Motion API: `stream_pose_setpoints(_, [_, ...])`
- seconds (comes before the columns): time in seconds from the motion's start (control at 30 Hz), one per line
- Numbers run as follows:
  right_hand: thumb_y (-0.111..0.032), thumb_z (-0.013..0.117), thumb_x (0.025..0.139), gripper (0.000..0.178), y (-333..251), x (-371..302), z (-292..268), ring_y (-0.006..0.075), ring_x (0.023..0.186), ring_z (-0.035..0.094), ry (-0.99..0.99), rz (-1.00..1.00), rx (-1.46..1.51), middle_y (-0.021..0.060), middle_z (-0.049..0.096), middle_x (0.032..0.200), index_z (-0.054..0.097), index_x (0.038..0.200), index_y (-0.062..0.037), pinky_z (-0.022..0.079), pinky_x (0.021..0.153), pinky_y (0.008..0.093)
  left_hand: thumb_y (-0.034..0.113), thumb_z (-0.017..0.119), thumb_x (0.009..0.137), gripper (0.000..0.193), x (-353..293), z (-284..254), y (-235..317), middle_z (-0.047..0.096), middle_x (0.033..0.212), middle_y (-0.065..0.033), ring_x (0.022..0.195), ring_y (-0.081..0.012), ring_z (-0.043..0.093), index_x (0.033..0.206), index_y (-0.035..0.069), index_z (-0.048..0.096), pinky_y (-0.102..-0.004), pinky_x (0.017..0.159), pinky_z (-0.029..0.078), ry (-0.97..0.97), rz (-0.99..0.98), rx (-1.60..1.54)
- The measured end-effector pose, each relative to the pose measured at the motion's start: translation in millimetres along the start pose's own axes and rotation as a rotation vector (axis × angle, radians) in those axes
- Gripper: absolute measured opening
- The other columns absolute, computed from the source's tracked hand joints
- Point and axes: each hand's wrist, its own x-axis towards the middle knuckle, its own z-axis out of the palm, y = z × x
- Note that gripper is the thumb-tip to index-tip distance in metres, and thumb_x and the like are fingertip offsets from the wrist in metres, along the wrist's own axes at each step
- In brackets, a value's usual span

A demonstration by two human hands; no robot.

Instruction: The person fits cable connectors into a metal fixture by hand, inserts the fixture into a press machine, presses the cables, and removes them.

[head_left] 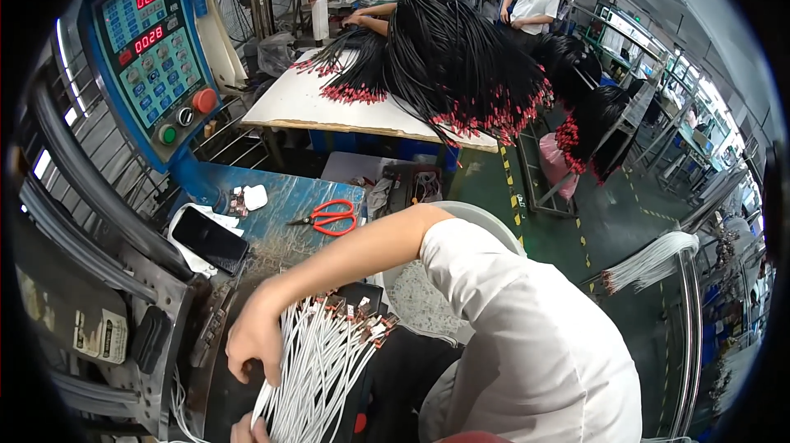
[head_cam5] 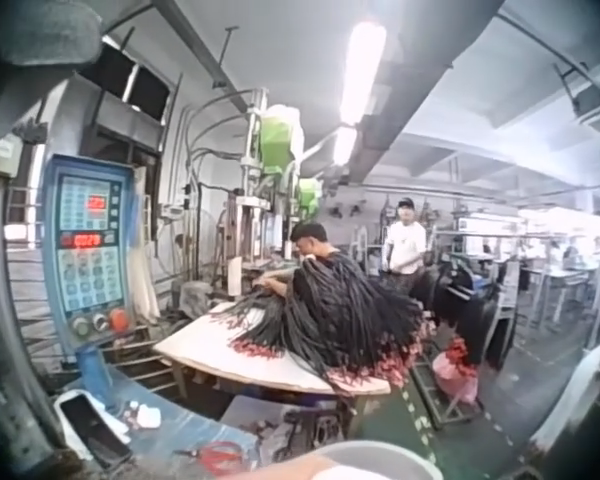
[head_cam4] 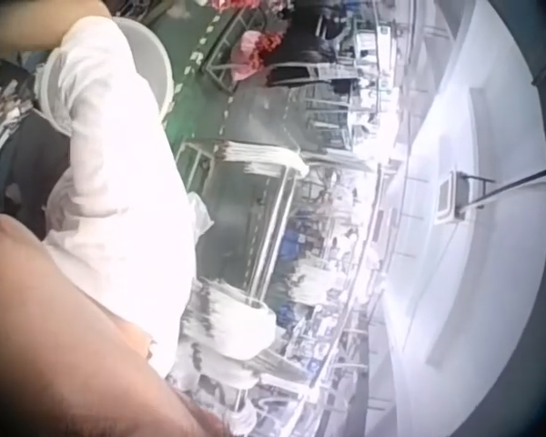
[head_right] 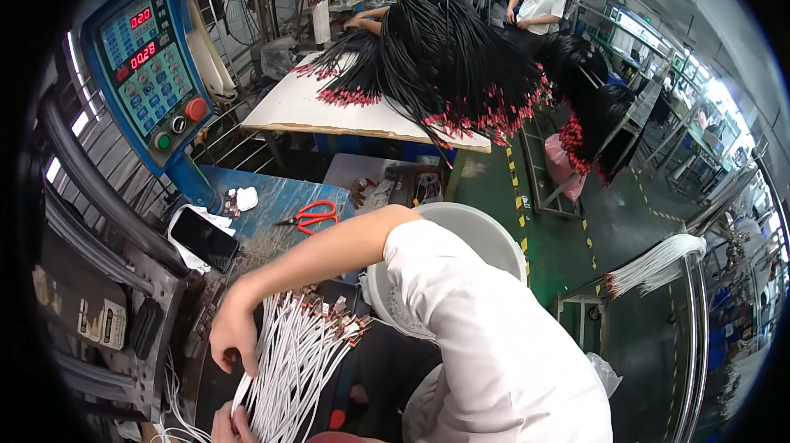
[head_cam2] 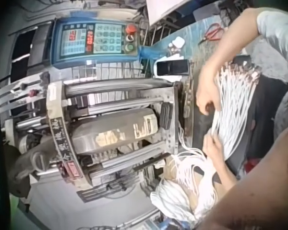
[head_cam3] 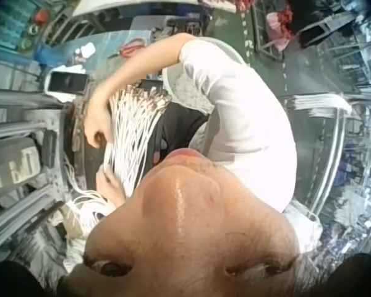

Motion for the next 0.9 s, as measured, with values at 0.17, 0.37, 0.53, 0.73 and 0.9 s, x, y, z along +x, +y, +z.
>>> stream_pose_setpoints(0.17, [-0.040,0.070,0.085,0.043,-12,1,2,0.0335,0.085,0.067,0.017,0.179,0.370,0.0172,0.070,0.084,0.069,0.102,-0.0011,0.052,0.077,0.0424,0.018,0.057,0.098,0.025,-8,-4,-14,0.067,0.086,-0.0228,0.075,-0.0357,0.063,0.106,-0.005,0.065,-0.0406,0.072,0.051,0.301,-0.305,-0.147])
stream_pose_setpoints(0.37, [-0.039,0.069,0.085,0.040,7,-6,-21,0.0322,0.082,0.068,-0.250,0.295,-0.070,0.0153,0.071,0.081,0.070,0.097,-0.0007,0.053,0.075,0.0419,0.019,0.057,0.099,0.026,8,4,5,0.065,0.081,-0.0226,0.073,-0.0370,0.062,0.095,-0.005,0.064,-0.0421,0.069,0.050,0.077,0.097,0.047])
stream_pose_setpoints(0.53, [-0.037,0.070,0.083,0.036,-28,11,13,0.0301,0.078,0.068,0.202,-0.100,0.263,0.0132,0.070,0.076,0.071,0.084,-0.0003,0.053,0.072,0.0420,0.018,0.058,0.098,0.024,-6,5,-5,0.065,0.081,-0.0229,0.070,-0.0377,0.062,0.094,-0.005,0.065,-0.0426,0.065,0.050,0.414,0.068,0.057])
stream_pose_setpoints(0.73, [-0.035,0.072,0.083,0.035,-12,2,-17,0.0276,0.079,0.068,0.039,0.212,-0.014,0.0129,0.071,0.079,0.071,0.084,0.0001,0.052,0.072,0.0396,0.014,0.058,0.097,0.022,-6,0,-13,0.067,0.083,-0.0237,0.073,-0.0386,0.063,0.103,-0.006,0.065,-0.0419,0.067,0.052,0.330,-0.403,-0.120])
stream_pose_setpoints(0.9, [-0.033,0.066,0.087,0.035,-30,15,12,0.0335,0.078,0.066,0.185,-0.072,0.250,0.0170,0.068,0.076,0.069,0.088,0.0015,0.049,0.071,0.0444,0.017,0.053,0.101,0.026,-7,23,-29,0.066,0.079,-0.0195,0.066,-0.0337,0.062,0.102,-0.008,0.062,-0.0406,0.061,0.049,0.249,0.151,0.137])
